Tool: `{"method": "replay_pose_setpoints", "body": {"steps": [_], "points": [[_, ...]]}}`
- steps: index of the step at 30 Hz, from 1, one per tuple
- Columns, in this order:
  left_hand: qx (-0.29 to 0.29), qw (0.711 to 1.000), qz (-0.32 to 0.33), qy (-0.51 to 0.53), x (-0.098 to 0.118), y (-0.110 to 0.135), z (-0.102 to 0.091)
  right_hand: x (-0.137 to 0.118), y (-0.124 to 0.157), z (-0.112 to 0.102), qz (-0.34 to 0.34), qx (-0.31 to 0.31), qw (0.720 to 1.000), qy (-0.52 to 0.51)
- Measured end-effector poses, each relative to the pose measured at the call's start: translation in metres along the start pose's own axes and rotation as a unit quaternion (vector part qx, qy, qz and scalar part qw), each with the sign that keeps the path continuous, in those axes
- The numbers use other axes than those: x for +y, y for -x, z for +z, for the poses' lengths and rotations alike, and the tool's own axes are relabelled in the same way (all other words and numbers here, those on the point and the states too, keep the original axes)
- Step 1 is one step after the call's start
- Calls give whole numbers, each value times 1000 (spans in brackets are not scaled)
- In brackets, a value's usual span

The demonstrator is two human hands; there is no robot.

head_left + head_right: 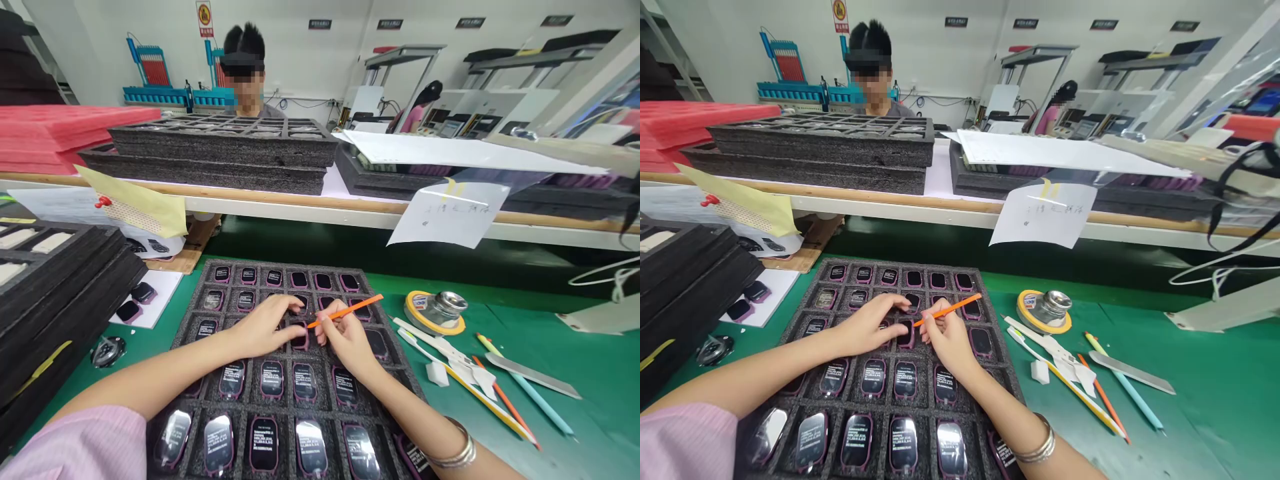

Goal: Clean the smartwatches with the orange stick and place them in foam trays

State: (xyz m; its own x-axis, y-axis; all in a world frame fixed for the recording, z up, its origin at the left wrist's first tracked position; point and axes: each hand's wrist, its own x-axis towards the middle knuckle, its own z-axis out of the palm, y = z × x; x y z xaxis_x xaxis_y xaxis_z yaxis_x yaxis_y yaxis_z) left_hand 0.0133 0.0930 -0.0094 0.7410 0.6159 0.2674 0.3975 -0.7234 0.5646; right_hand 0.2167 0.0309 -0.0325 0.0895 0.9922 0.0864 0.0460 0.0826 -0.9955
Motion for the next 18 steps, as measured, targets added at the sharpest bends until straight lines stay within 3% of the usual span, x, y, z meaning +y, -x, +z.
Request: {"method": "replay_pose_setpoints", "body": {"steps": [4,9,14,18], "points": [[23,998,-4,-63,-30,-25,-19,-10,-21,5,-14,24,999,-16],[2,992,11,-128,-69,-45,-29,-14,-72,32,-28,0,1000,-12],[15,988,11,-151,-81,-34,-36,10,-117,54,-10,12,1000,-19],[36,991,2,-129,-84,-24,-37,33,-125,57,-1,10,999,-33]]}}
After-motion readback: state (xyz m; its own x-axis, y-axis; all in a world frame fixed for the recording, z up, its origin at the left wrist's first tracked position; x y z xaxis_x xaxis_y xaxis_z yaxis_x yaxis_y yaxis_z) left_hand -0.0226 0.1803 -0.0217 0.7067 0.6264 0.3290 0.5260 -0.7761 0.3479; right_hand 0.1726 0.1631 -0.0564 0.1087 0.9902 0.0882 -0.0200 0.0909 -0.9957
